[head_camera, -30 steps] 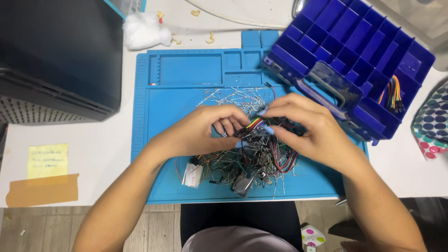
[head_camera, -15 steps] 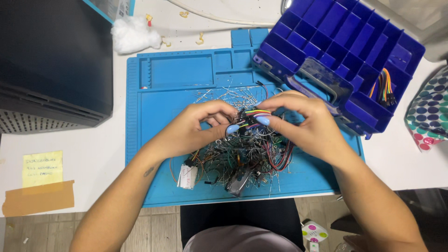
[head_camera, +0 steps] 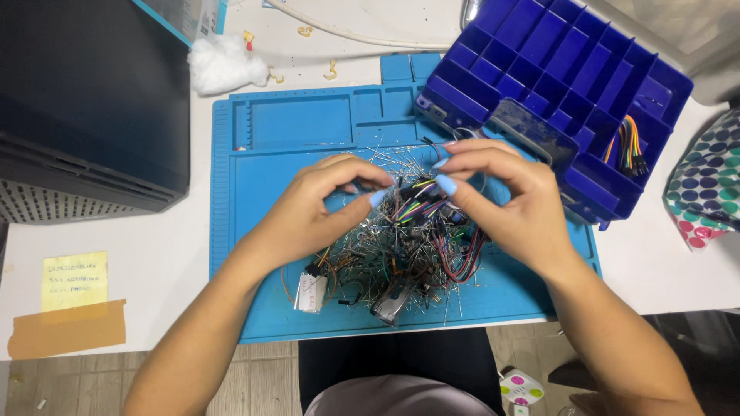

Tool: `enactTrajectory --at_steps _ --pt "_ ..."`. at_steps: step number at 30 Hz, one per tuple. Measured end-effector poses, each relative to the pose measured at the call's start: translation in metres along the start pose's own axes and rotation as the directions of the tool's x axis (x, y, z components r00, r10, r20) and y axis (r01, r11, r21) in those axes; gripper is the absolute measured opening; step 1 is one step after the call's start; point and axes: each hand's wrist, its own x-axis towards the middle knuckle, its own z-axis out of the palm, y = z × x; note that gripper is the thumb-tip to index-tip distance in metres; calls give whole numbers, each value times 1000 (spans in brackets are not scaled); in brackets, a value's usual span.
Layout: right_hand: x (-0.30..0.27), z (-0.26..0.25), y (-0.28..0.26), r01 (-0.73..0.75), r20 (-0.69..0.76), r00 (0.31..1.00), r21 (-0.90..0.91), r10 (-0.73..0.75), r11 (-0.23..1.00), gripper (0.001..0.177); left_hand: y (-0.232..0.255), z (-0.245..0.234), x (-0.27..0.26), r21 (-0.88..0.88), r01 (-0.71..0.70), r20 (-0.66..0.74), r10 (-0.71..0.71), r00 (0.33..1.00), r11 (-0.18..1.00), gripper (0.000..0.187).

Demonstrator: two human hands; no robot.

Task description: The person sorts a tangled pile of electronic components and wires on a blue mat. They pick up individual items, separate wires, and place them into compartments of a blue plastic organizer box.

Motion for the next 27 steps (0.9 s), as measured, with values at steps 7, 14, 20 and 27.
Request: enactTrajectory --at_steps 7,14,20,27 --pt "-4 10 -10 180 0 984 -112 -181 977 13 -12 23 0 55 -177 -50 179 982 983 29" --pt "-6 9 -11 13 -57 998 59 -9 998 12 -6 20 0 -10 -214 -31 214 976 977 19" --pt "-9 2 0 -145 -114 978 235 176 961 18 3 15 -1 -24 -201 -2 201 980 979 16" --pt "-10 1 4 -266 -34 953 382 301 885 17 2 16 1 202 -222 -81 242 967 954 34"
